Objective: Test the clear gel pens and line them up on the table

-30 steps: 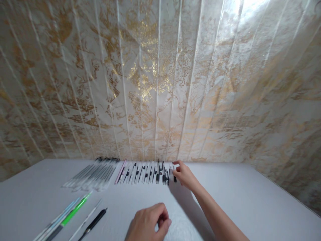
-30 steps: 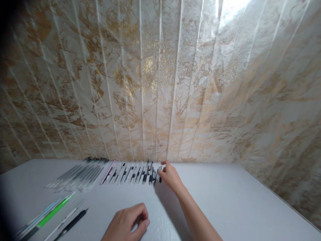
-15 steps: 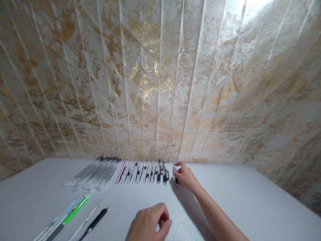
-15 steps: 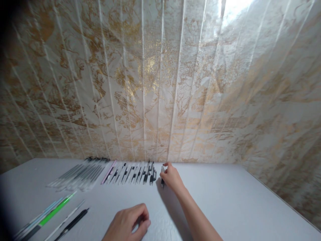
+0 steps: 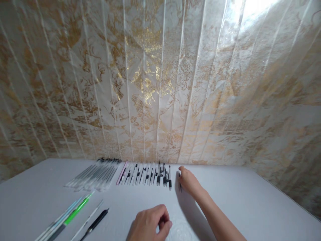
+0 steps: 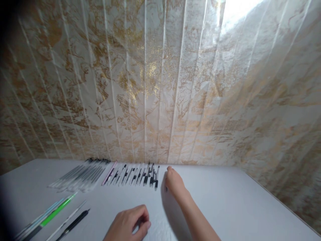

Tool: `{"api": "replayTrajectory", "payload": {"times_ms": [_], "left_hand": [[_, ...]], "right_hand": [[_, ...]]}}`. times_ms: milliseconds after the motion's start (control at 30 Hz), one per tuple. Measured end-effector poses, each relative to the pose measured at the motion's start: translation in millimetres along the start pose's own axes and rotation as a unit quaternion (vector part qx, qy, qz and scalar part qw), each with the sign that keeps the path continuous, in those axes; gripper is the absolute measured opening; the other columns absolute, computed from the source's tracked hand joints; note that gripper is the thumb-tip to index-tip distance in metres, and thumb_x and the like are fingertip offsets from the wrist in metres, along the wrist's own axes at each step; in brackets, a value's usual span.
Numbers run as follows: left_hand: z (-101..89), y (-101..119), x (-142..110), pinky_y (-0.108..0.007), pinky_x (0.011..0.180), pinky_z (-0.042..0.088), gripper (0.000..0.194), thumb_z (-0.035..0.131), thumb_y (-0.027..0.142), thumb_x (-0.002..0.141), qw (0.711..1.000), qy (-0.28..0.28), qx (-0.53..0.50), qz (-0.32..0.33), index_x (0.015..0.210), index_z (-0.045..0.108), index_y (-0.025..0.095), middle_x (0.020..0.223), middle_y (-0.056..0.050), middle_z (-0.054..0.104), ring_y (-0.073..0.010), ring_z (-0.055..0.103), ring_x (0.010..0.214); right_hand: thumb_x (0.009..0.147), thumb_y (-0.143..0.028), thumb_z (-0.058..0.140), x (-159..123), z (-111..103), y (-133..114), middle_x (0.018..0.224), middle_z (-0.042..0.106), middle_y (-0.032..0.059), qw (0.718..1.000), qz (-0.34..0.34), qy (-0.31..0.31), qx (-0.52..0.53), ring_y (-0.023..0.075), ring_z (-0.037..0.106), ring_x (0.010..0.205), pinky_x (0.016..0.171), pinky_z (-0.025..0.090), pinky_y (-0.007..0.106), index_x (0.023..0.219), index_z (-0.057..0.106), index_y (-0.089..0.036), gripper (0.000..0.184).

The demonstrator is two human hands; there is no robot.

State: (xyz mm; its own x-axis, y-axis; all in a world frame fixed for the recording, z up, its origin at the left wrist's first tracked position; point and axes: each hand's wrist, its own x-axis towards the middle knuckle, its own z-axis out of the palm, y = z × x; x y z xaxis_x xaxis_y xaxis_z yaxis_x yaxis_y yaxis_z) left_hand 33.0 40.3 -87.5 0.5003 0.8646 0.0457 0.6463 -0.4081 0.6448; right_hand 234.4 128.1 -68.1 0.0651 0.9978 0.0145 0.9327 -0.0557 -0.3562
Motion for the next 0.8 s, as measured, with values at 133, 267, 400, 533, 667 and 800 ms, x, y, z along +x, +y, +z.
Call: {"api": "replayTrajectory", "payload": {"times_ms": [133,267,400,533,667,800], "left_hand": [[2.7,-2.0,1.0,-0.022,0.059,0.034,0.009,0.051,0.021,0.076,1.0,0.007,0.0,0.004,0.076,0.06,0.023,0.072,0.004,0.067,-0.0131,0.058,0.063],[2.7,-2.9,1.7,-0.021,0.06,0.034,0.008,0.051,0.022,0.076,1.0,-0.001,-0.003,0.01,0.076,0.059,0.023,0.073,0.004,0.067,-0.0132,0.058,0.064],[1.4,-2.7,1.5,-0.021,0.06,0.035,0.008,0.051,0.022,0.077,1.0,-0.003,-0.004,0.012,0.077,0.059,0.023,0.074,0.004,0.068,-0.0134,0.059,0.066],[1.8,-3.0,0.4,-0.021,0.06,0.035,0.008,0.051,0.021,0.076,1.0,-0.004,0.0,0.01,0.077,0.059,0.023,0.073,0.004,0.067,-0.013,0.058,0.065],[2.2,-4.6,0.8,-0.021,0.059,0.035,0.009,0.052,0.021,0.076,1.0,-0.007,0.001,0.011,0.079,0.06,0.023,0.074,0.004,0.068,-0.0129,0.059,0.065],[2.7,-6.0,1.5,-0.021,0.061,0.036,0.009,0.052,0.021,0.076,1.0,-0.005,0.0,0.016,0.079,0.06,0.023,0.075,0.004,0.068,-0.0137,0.06,0.067]], "right_hand": [[0.077,0.004,0.04,0.5,-0.7,-5.9,0.115,0.065,0.0148,0.998,-0.052,-0.017,0.038,0.0187,0.061,0.103,0.084,0.04,0.022,0.12,0.053,-0.008,0.047],[0.077,-0.007,0.052,-5.4,-5.8,-8.6,0.115,0.063,0.0149,0.995,-0.073,-0.038,0.063,0.0189,0.063,0.09,0.08,0.043,0.024,0.122,0.052,-0.007,0.045],[0.068,-0.021,0.07,-12.9,-5.5,-12.2,0.117,0.058,0.018,0.99,-0.103,-0.063,0.07,0.0245,0.06,0.095,0.08,0.045,0.03,0.122,0.052,-0.006,0.06],[0.058,-0.017,0.077,-18.2,-3.1,-18.3,0.121,0.056,0.0189,0.989,-0.119,-0.067,0.062,0.028,0.055,0.108,0.09,0.042,0.033,0.123,0.051,-0.007,0.071],[0.06,-0.01,0.074,-19.5,-1.1,-22.2,0.116,0.059,0.0179,0.99,-0.115,-0.06,0.048,0.0276,0.056,0.106,0.089,0.041,0.031,0.118,0.055,-0.007,0.061],[0.065,-0.007,0.066,-14.0,4.2,-18.1,0.112,0.061,0.0168,0.991,-0.109,-0.044,0.061,0.0239,0.06,0.093,0.08,0.044,0.028,0.117,0.055,-0.007,0.053]]}}
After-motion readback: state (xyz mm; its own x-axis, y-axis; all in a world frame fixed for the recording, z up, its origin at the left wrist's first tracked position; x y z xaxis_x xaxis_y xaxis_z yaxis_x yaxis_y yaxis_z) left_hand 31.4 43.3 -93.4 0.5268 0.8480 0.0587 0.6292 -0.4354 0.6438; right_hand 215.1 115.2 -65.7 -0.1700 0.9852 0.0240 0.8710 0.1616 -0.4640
